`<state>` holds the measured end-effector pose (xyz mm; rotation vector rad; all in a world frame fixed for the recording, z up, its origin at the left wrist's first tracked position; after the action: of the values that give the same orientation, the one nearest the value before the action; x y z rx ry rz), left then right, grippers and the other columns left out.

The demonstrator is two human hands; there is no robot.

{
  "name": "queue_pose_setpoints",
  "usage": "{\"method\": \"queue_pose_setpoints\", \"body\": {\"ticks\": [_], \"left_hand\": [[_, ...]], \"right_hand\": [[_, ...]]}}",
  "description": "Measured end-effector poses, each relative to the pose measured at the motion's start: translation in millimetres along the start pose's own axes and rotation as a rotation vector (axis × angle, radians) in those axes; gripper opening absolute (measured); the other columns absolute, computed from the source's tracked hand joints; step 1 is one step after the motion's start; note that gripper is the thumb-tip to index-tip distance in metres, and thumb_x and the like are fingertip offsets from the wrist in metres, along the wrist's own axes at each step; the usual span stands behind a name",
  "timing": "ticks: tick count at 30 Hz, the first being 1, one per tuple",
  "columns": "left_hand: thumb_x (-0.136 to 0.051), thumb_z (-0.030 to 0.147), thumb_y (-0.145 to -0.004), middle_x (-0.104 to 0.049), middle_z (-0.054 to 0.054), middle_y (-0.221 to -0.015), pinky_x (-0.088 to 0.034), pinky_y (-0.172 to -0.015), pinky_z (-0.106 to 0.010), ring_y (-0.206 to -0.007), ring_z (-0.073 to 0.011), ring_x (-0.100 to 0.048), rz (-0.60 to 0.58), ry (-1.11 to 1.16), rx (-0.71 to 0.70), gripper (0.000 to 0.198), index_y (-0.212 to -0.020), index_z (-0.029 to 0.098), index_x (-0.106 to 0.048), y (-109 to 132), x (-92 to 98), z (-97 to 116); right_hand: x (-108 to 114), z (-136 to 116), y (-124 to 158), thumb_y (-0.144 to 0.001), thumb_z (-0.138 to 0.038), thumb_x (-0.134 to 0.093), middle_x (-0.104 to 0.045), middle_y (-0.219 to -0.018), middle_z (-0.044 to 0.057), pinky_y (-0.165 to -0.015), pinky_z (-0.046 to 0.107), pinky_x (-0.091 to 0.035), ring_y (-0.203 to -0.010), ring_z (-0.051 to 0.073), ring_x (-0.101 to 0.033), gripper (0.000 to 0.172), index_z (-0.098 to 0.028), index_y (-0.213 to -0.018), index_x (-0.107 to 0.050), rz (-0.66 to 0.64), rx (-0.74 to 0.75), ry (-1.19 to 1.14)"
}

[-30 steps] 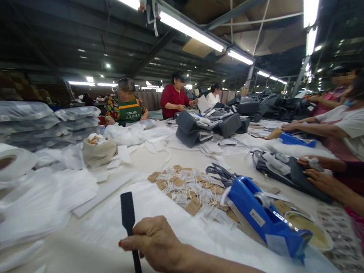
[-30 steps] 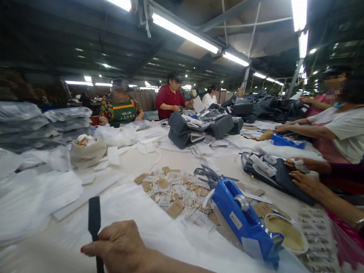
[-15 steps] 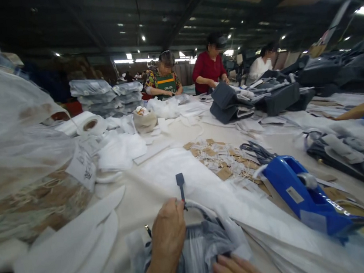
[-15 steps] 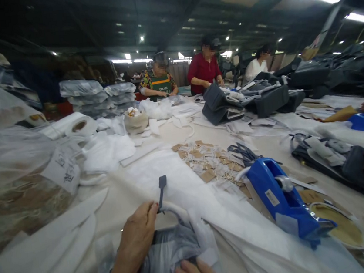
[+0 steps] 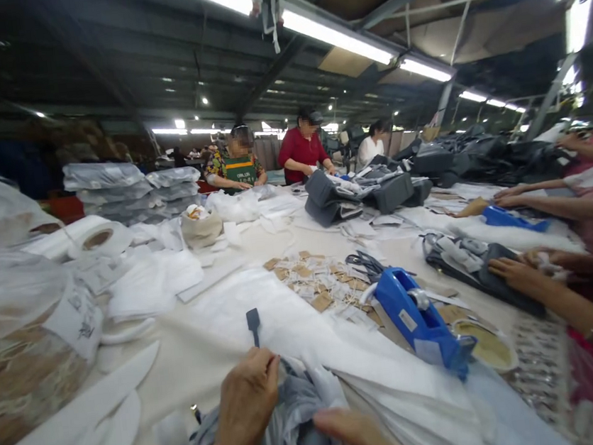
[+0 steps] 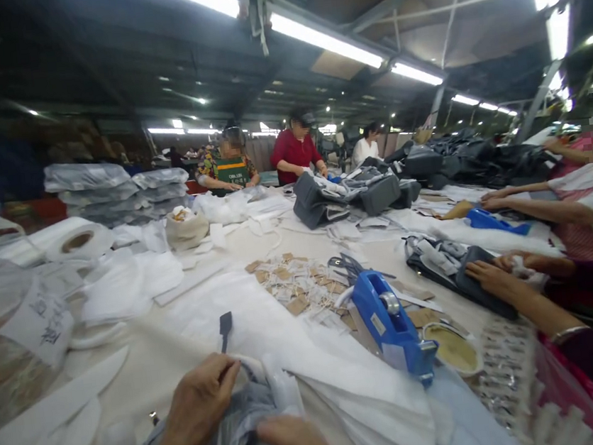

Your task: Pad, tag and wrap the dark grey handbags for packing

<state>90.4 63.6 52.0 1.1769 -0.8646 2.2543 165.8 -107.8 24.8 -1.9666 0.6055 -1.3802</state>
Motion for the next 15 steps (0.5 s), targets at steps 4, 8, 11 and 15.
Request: {"method": "queue_pose_setpoints", "body": {"ticks": [4,8,11,15], "left_hand": [[-0.036,0.028,-0.088,-0.064,-0.002,-0.067,-0.038,-0.062,-0.026,-0.065,-0.0163,-0.061,-0.002,-0.043,0.086,0.031,-0.067,0.020,-0.057,1.8,-2.5,-1.3],[-0.035,0.029,-0.090,-0.061,0.000,-0.065,-0.036,-0.061,-0.025,-0.062,-0.0147,-0.059,0.035,0.036,0.098,0.032,-0.066,0.021,-0.054,3.1,-8.0,-9.1],[-0.036,0.030,-0.090,-0.061,0.000,-0.063,-0.037,-0.061,-0.025,-0.062,-0.0150,-0.059,0.070,0.094,0.100,0.031,-0.067,0.021,-0.055,4.4,-12.1,-13.5],[-0.037,0.030,-0.089,-0.060,0.001,-0.062,-0.037,-0.058,-0.025,-0.059,-0.0148,-0.058,0.110,0.122,0.106,0.030,-0.067,0.022,-0.056,5.7,-13.2,-14.3]], "right_hand": [[19.7,90.6,-47.4,-0.089,-0.017,-0.044,-0.066,-0.099,0.011,-0.085,0.033,-0.050,-0.096,0.020,-0.061,0.023,-0.019,-0.097,-0.065,-0.261,-0.380,0.140],[0.7,163.5,-86.1,-0.085,-0.009,-0.047,-0.066,-0.093,0.011,-0.083,0.033,-0.047,-0.090,0.022,-0.061,0.022,-0.016,-0.091,-0.067,-0.408,-0.483,0.273],[-28.5,188.3,-95.7,-0.081,-0.005,-0.049,-0.065,-0.097,0.014,-0.084,0.034,-0.044,-0.094,0.024,-0.059,0.025,-0.013,-0.095,-0.068,-0.514,-0.454,0.319],[-54.1,196.4,-96.6,-0.083,-0.004,-0.046,-0.064,-0.101,0.014,-0.090,0.036,-0.038,-0.099,0.025,-0.056,0.027,-0.015,-0.094,-0.068,-0.583,-0.403,0.300]]}}
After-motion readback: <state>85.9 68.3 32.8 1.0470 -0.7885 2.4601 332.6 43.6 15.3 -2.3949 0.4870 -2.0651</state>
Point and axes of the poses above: each hand's wrist, its own y-axis away from the middle knuckle, its own x-axis out of the back of the hand, z = x × y, the point moved 6 cm from there along -y, towards the middle knuckle
